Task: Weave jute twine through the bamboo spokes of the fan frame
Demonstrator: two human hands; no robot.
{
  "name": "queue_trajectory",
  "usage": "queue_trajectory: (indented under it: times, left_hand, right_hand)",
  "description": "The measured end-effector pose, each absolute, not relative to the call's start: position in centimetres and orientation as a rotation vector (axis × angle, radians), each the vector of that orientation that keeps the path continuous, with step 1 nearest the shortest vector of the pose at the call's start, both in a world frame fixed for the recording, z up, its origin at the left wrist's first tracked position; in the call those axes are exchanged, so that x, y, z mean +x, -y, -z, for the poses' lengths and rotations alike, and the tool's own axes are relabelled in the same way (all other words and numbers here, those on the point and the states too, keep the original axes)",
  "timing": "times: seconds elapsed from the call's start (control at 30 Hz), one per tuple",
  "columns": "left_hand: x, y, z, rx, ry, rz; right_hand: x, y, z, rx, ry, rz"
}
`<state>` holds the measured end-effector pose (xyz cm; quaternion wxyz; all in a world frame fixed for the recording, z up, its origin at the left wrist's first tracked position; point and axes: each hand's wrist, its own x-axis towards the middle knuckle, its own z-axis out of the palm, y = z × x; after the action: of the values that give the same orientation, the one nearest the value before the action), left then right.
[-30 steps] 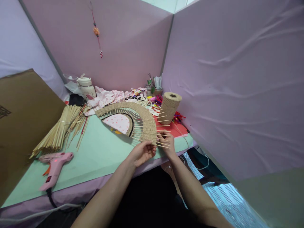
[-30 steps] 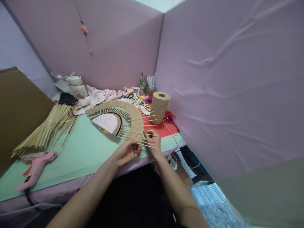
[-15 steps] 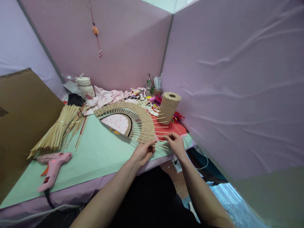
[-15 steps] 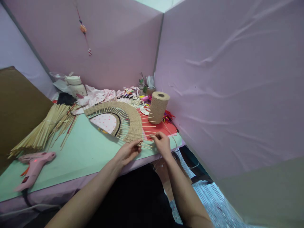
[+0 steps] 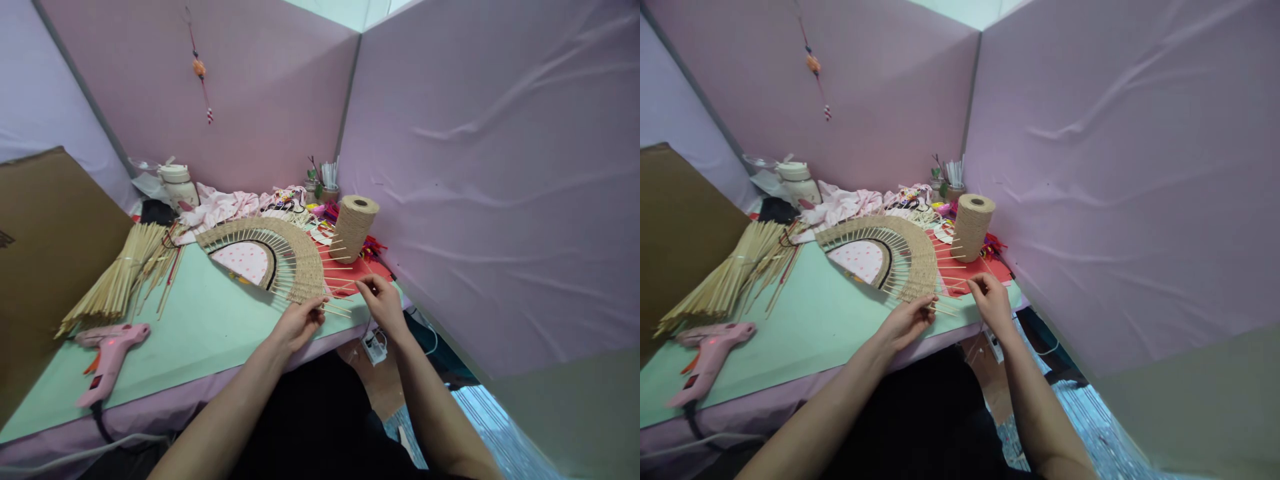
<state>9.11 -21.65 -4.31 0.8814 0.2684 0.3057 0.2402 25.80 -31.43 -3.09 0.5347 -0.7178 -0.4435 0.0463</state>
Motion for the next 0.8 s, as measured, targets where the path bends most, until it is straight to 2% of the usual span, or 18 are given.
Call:
queue_trajectory:
  times: [0.33, 0.57, 0.8]
  left_hand:
    - [8.0, 21.8, 3.4, 0.574, -0.548, -0.498]
    - [7.6, 22.0, 3.2, 0.584, -0.536, -0.490]
    - [8.0, 21.7, 3.7, 0.476, -0.544, -0.495]
  right_hand:
    - [24.1, 26.7, 6.2, -1.541, 0.831, -0.573]
    - [21.2, 22.9, 5.9, -1.379, 0.730, -0.528]
    - [20.9, 22.9, 5.9, -1.403, 0.671, -0.525]
